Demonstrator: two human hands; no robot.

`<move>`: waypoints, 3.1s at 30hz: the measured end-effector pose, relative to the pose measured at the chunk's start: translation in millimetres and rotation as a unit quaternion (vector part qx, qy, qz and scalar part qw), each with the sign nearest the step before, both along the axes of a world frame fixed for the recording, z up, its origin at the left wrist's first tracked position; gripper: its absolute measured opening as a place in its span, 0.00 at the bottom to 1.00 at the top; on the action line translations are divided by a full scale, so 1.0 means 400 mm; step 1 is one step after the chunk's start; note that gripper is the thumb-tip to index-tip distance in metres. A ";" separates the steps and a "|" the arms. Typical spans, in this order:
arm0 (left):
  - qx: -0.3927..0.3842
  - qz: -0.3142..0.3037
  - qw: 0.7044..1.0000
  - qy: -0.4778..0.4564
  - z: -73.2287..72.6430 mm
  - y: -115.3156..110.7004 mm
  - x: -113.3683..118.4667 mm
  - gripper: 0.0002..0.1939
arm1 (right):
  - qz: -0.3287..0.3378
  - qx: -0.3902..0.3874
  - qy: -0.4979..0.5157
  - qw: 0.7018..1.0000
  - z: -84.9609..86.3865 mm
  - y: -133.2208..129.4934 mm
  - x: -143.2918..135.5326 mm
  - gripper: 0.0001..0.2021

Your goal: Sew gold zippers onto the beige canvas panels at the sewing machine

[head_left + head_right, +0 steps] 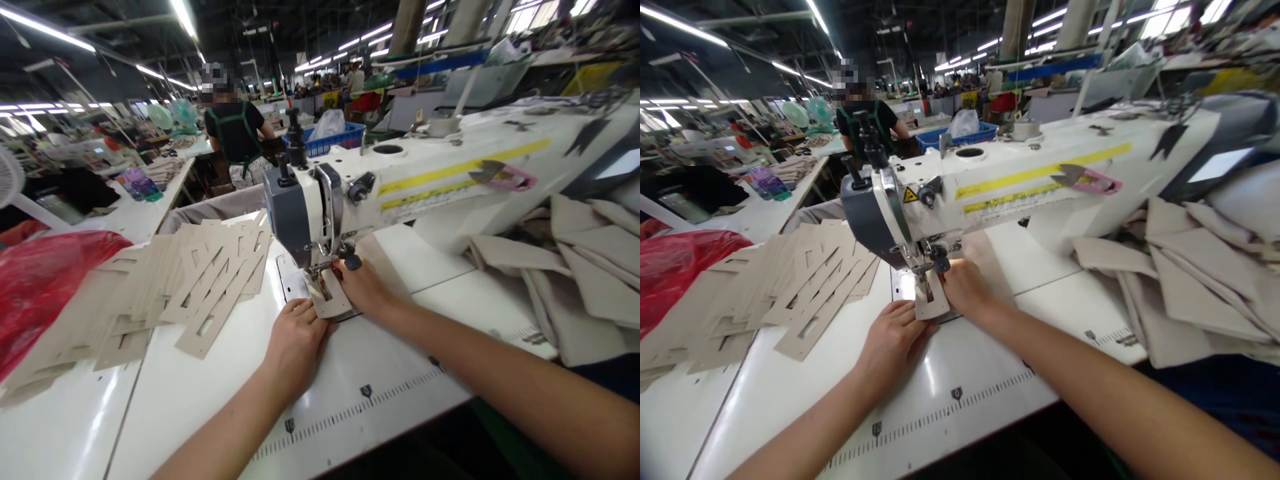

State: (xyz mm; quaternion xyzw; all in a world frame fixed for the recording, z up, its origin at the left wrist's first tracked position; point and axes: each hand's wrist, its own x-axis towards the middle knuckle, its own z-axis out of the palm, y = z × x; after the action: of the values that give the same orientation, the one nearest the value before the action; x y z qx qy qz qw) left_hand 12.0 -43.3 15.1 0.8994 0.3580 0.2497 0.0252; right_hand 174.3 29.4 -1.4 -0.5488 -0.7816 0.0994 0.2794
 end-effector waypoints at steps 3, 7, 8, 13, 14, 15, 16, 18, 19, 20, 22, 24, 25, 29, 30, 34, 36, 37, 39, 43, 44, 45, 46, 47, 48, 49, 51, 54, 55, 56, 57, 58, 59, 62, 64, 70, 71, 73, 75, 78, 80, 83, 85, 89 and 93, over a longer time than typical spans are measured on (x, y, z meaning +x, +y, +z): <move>-0.001 0.000 1.000 0.006 0.000 0.000 0.001 0.12 | -0.002 0.002 -0.016 1.000 0.007 -0.005 0.004 0.09; 0.004 0.001 1.000 0.006 -0.003 -0.002 0.002 0.11 | 0.006 0.006 -0.025 1.000 0.015 -0.013 0.008 0.08; 0.004 0.003 1.000 0.006 -0.005 -0.003 0.002 0.11 | 0.000 0.007 -0.027 1.000 0.012 -0.012 0.007 0.08; -0.002 0.014 1.000 -0.002 -0.014 -0.001 0.006 0.12 | -0.062 0.006 -0.030 0.998 -0.022 0.028 -0.014 0.12; -0.004 0.016 1.000 -0.004 -0.015 -0.001 0.007 0.11 | -0.071 0.003 -0.028 0.997 -0.028 0.038 -0.018 0.13; -0.007 0.017 1.000 -0.006 -0.015 -0.002 0.007 0.11 | -0.076 0.001 -0.026 0.997 -0.031 0.047 -0.020 0.14; -0.010 0.018 1.000 -0.007 -0.013 -0.005 0.007 0.10 | -0.074 0.000 -0.024 0.997 -0.030 0.050 -0.020 0.14; -0.015 0.021 1.000 -0.009 -0.008 -0.016 0.002 0.08 | -0.050 0.002 -0.021 0.999 -0.019 0.039 -0.011 0.12; -0.014 0.023 1.000 -0.010 -0.004 -0.024 -0.003 0.07 | -0.031 0.005 -0.019 0.999 -0.011 0.022 -0.002 0.11; -0.008 0.026 1.000 -0.013 -0.001 -0.033 -0.010 0.07 | -0.009 0.009 -0.018 1.000 -0.002 -0.003 0.008 0.10; 0.013 0.042 0.999 -0.018 0.004 -0.048 -0.025 0.07 | 0.047 0.029 -0.017 0.998 0.009 -0.067 0.031 0.09; 0.034 0.068 0.997 -0.019 0.006 -0.053 -0.038 0.07 | 0.128 0.083 -0.017 0.988 0.007 -0.133 0.049 0.09; 0.040 0.074 0.996 -0.015 0.006 -0.050 -0.043 0.10 | 0.147 0.103 -0.025 0.983 0.003 -0.161 0.055 0.09; 0.055 0.006 0.998 0.015 0.002 -0.019 -0.049 0.13 | 0.145 0.142 -0.037 0.978 -0.013 -0.209 0.059 0.09; 0.064 -0.014 0.998 0.023 0.001 -0.012 -0.048 0.12 | 0.144 0.143 -0.041 0.978 -0.014 -0.208 0.057 0.09; 0.103 -0.039 0.992 0.054 -0.001 -0.001 -0.047 0.13 | 0.136 0.142 -0.052 0.979 -0.009 -0.196 0.053 0.09; 0.116 -0.040 0.990 0.064 0.000 0.000 -0.045 0.14 | 0.132 0.137 -0.054 0.980 -0.007 -0.193 0.053 0.10; 0.118 -0.040 0.990 0.067 0.001 0.002 -0.044 0.13 | 0.130 0.133 -0.055 0.981 -0.008 -0.191 0.053 0.10; 0.120 -0.040 0.989 0.070 0.005 0.009 -0.041 0.13 | 0.129 0.127 -0.054 0.982 -0.011 -0.185 0.052 0.09; 0.122 -0.041 0.989 0.073 0.011 0.034 -0.037 0.13 | 0.134 0.124 -0.038 0.982 -0.017 -0.160 0.052 0.08; 0.122 -0.040 0.989 0.075 0.011 0.041 -0.037 0.13 | 0.138 0.125 -0.031 0.982 -0.015 -0.154 0.053 0.07; 0.122 -0.037 0.989 0.076 0.011 0.047 -0.037 0.13 | 0.142 0.124 -0.024 0.982 -0.012 -0.150 0.053 0.07; 0.121 -0.033 0.989 0.074 0.010 0.052 -0.037 0.13 | 0.141 0.124 -0.015 0.982 -0.006 -0.147 0.054 0.07; 0.119 -0.030 0.990 0.072 0.009 0.054 -0.037 0.13 | 0.136 0.125 -0.005 0.983 0.001 -0.146 0.055 0.07; 0.118 -0.027 0.990 0.066 0.008 0.056 -0.037 0.13 | 0.129 0.134 0.003 0.983 0.009 -0.147 0.055 0.07; 0.117 -0.023 0.991 0.057 0.006 0.055 -0.036 0.12 | 0.123 0.151 0.008 0.981 0.017 -0.148 0.054 0.08; 0.117 -0.014 0.992 0.036 0.001 0.051 -0.035 0.12 | 0.126 0.199 0.002 0.972 0.024 -0.150 0.049 0.10; 0.122 0.000 0.992 0.016 -0.009 0.043 -0.033 0.12 | 0.155 0.247 -0.029 0.956 0.003 -0.141 0.033 0.14; 0.124 0.002 0.992 0.016 -0.012 0.042 -0.032 0.13 | 0.159 0.246 -0.036 0.956 -0.009 -0.135 0.028 0.15; 0.127 0.002 0.992 0.017 -0.016 0.042 -0.032 0.13 | 0.160 0.239 -0.040 0.957 -0.022 -0.128 0.024 0.16; 0.128 0.001 0.992 0.020 -0.019 0.043 -0.033 0.13 | 0.160 0.231 -0.042 0.959 -0.032 -0.122 0.021 0.16; 0.130 -0.001 0.991 0.022 -0.022 0.045 -0.033 0.13 | 0.159 0.224 -0.041 0.961 -0.040 -0.117 0.018 0.15; 0.130 -0.004 0.991 0.025 -0.024 0.047 -0.034 0.13 | 0.158 0.219 -0.041 0.962 -0.043 -0.114 0.017 0.15; 0.126 -0.014 0.991 0.031 -0.024 0.057 -0.034 0.13 | 0.161 0.218 -0.042 0.962 -0.036 -0.106 0.015 0.14; 0.116 -0.020 0.993 0.030 -0.020 0.065 -0.033 0.12 | 0.163 0.211 -0.051 0.962 -0.025 -0.099 0.014 0.13; 0.098 0.001 0.995 0.015 -0.013 0.096 -0.030 0.10 | 0.153 0.155 -0.050 0.975 -0.018 -0.063 0.011 0.10; 0.095 0.006 0.995 0.015 -0.014 0.100 -0.029 0.10 | 0.151 0.148 -0.045 0.976 -0.018 -0.058 0.011 0.10; 0.085 0.012 0.996 0.010 -0.016 0.106 -0.028 0.09 | 0.149 0.136 -0.041 0.979 -0.017 -0.052 0.011 0.09; 0.075 0.017 0.997 0.003 -0.018 0.109 -0.027 0.10 | 0.144 0.128 -0.038 0.981 -0.016 -0.049 0.011 0.09; 0.075 0.019 0.997 0.003 -0.021 0.111 -0.026 0.10 | 0.138 0.122 -0.035 0.982 -0.015 -0.049 0.012 0.09; 0.074 0.017 0.997 0.003 -0.022 0.112 -0.027 0.10 | 0.139 0.126 -0.035 0.982 -0.014 -0.049 0.012 0.08; 0.074 0.016 0.997 0.005 -0.023 0.113 -0.028 0.09 | 0.141 0.134 -0.041 0.980 -0.012 -0.049 0.010 0.09; 0.079 0.027 0.996 0.012 -0.023 0.113 -0.029 0.10 | 0.140 0.135 -0.045 0.980 -0.011 -0.048 0.009 0.11; 0.084 0.043 0.995 0.016 -0.025 0.115 -0.026 0.12 | 0.139 0.137 -0.054 0.979 -0.013 -0.046 0.007 0.14; 0.088 0.036 0.995 0.002 -0.024 0.119 -0.023 0.11 | 0.141 0.125 -0.061 0.980 -0.014 -0.040 0.008 0.14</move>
State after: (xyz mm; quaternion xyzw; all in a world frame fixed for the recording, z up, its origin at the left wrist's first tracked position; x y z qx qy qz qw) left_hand 2.6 4.3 5.5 0.8850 0.3674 0.2788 -0.0637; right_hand 177.5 13.2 -7.2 -0.3994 -0.8728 0.0055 0.2804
